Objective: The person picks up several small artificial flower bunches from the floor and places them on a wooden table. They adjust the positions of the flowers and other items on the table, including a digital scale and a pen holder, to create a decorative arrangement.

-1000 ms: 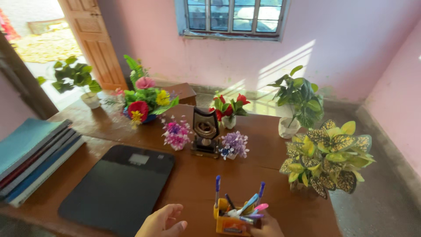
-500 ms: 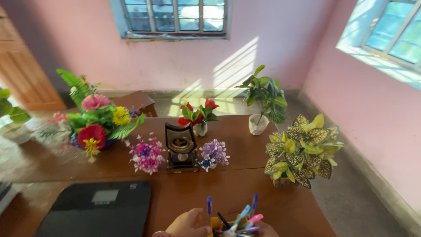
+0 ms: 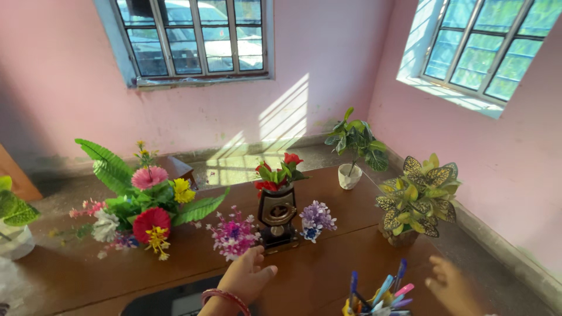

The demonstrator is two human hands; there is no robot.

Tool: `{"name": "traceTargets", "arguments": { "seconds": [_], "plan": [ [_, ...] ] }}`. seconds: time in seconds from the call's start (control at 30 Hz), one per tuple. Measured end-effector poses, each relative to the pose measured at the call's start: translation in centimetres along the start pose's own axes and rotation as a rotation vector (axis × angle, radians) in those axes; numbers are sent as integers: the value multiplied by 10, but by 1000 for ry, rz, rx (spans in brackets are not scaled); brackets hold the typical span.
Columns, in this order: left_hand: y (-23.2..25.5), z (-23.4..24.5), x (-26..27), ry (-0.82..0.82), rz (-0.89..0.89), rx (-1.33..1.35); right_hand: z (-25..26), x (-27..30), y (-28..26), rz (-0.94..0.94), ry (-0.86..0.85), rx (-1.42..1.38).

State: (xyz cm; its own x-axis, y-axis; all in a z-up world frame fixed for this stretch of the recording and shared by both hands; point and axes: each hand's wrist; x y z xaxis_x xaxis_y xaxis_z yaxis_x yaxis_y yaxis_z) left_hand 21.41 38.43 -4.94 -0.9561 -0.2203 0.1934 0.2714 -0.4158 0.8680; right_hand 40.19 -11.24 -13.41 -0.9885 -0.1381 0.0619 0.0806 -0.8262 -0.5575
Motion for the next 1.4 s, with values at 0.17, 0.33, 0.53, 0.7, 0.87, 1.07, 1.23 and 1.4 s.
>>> {"name": "traceTargets", "arguments": {
  "seconds": [0.17,0.33,0.53,0.7,0.87,1.07,1.23,1.4],
  "plan": [
    [-9,27,0,107,-55,104,51,71,-134,59,247,-44],
    [-18,32,4,90,-75,104,72,98,-239,321,89,-67],
    [-19,51,9,166,-86,131,59,53,-292,462,-73,-34],
    [-16,66,18,218,-48,136,26,-10,-307,502,-212,109],
    [-4,69,28,318,-18,177,-13,-66,-307,453,-368,254],
    [6,64,47,338,171,195,-72,-119,-296,542,-395,435],
    [3,67,65,436,207,163,-100,-139,-288,626,-446,440],
    [2,63,69,482,215,99,-108,-150,-281,546,-320,438]
  ]
}}
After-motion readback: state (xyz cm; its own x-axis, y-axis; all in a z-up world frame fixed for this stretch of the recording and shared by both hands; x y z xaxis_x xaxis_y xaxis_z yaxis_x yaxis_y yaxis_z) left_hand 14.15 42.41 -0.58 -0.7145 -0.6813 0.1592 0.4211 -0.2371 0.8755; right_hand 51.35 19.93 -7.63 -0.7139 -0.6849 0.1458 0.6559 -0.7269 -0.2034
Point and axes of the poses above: each hand's wrist, its own x-axis away from the middle knuckle, its own z-axis out of the back of the hand, y = z × x, and after that the axes turned 4 degrees about -y, right-handed
